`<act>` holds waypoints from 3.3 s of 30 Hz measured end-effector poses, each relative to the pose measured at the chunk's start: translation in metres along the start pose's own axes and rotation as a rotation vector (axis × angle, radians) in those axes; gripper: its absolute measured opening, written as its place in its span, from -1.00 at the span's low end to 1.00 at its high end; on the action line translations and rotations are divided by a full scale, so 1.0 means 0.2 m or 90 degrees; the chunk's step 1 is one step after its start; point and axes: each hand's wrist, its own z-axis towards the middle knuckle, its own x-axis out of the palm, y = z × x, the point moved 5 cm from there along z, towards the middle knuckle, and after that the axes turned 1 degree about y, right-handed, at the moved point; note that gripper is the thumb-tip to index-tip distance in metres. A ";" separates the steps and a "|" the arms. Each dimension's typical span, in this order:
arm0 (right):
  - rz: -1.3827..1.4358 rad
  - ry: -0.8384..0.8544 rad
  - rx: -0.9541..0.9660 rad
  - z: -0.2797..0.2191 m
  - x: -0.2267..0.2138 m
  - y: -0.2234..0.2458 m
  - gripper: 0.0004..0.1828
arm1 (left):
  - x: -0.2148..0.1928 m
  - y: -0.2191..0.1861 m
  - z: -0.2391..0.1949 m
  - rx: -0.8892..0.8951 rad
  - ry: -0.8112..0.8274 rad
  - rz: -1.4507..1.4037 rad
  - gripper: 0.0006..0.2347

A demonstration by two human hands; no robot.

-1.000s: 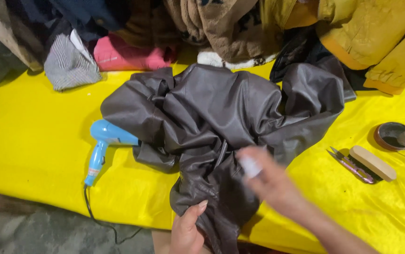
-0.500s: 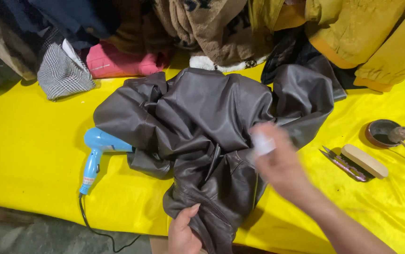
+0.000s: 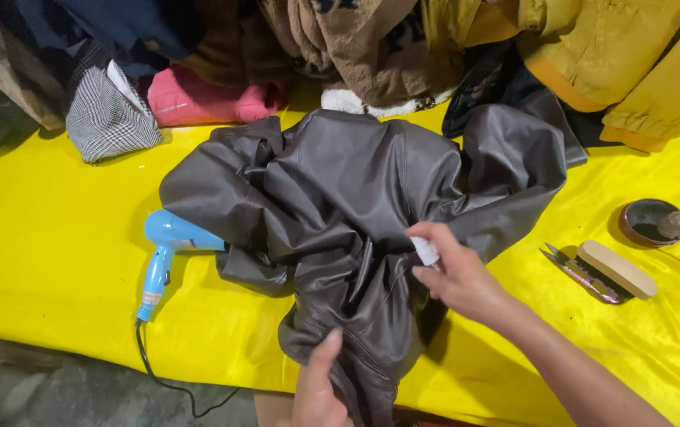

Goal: The person repairs a tear on a dark leather jacket laid on a yellow surface. They apply a liquid from a spray bottle, rub the area with a sponge, use scissors to trim the torn edge, and apply heat with a blue hairdryer. The person repeats the process on a second tear on the jacket sleeve.

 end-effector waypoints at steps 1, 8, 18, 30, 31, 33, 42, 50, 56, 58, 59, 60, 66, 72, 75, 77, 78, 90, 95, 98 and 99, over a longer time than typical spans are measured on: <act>0.140 -0.026 -0.110 0.01 -0.02 0.01 -0.43 | 0.04 -0.01 -0.05 -0.014 0.045 0.033 -0.51; 0.455 -0.136 -0.234 -0.04 -0.24 -0.06 -0.40 | 0.07 -0.04 0.17 0.213 0.127 0.069 -0.47; -0.220 -0.298 -0.229 -0.25 -0.17 0.08 -0.43 | -0.02 0.07 0.25 0.108 0.130 0.131 -0.49; 0.031 -0.251 -0.192 -0.30 0.03 0.17 -0.47 | -0.06 0.09 0.29 0.194 0.157 0.167 -0.54; -0.170 -0.104 -0.242 -0.28 0.15 0.20 -0.45 | -0.04 0.09 0.28 0.182 0.182 0.138 -0.52; -0.361 0.056 -0.279 -0.26 0.25 0.14 -0.43 | -0.04 0.09 0.26 0.169 0.195 0.115 -0.49; -0.322 -0.080 -0.162 -0.18 -0.02 -0.08 -0.47 | -0.03 0.14 0.23 0.120 0.046 0.063 -0.56; -0.175 -0.125 -0.118 -0.08 -0.05 -0.40 -0.44 | 0.03 0.19 0.20 0.136 0.075 0.001 -0.50; -0.141 -0.100 0.015 -0.14 -0.11 -0.27 -0.41 | 0.05 0.17 0.13 0.120 0.094 0.030 -0.45; -0.099 -0.126 0.020 -0.18 -0.17 -0.18 -0.48 | 0.05 0.18 0.15 0.119 0.097 0.017 -0.47; -0.054 -0.140 0.029 -0.20 -0.17 -0.14 -0.54 | 0.03 0.18 0.16 0.117 0.086 0.004 -0.49; -0.055 -0.132 0.028 -0.25 -0.18 -0.07 -0.54 | 0.02 0.17 0.16 0.118 0.080 -0.001 -0.49; -0.038 -0.110 -0.335 -0.29 0.06 0.14 -0.56 | 0.00 0.16 0.19 0.152 0.098 0.005 -0.56; 0.001 -0.316 -0.443 -0.31 -0.21 0.33 -0.57 | 0.00 0.12 0.23 0.105 0.150 0.030 -0.55; -0.122 -0.168 -0.422 -0.14 -0.04 0.12 -0.44 | 0.03 0.13 0.30 0.116 0.212 0.003 -0.61; -0.209 -0.063 -0.267 -0.08 0.05 0.01 -0.46 | 0.01 0.15 0.34 0.082 0.235 -0.011 -0.60; -0.209 -0.058 -0.268 -0.12 -0.02 0.07 -0.46 | 0.01 0.14 0.34 0.083 0.232 -0.015 -0.60; -0.014 -0.397 -0.331 -0.26 -0.30 0.02 -0.53 | 0.02 0.10 0.35 0.125 0.243 0.027 -0.64; -0.055 -0.245 -0.154 -0.16 -0.30 -0.08 -0.51 | 0.00 0.10 0.39 0.137 0.211 0.022 -0.62; -0.044 -0.258 -0.252 -0.24 -0.31 0.09 -0.48 | -0.01 0.10 0.42 0.163 0.224 0.043 -0.71; -0.045 -0.264 -0.256 -0.26 -0.30 0.14 -0.48 | 0.01 0.10 0.40 0.165 0.231 0.044 -0.71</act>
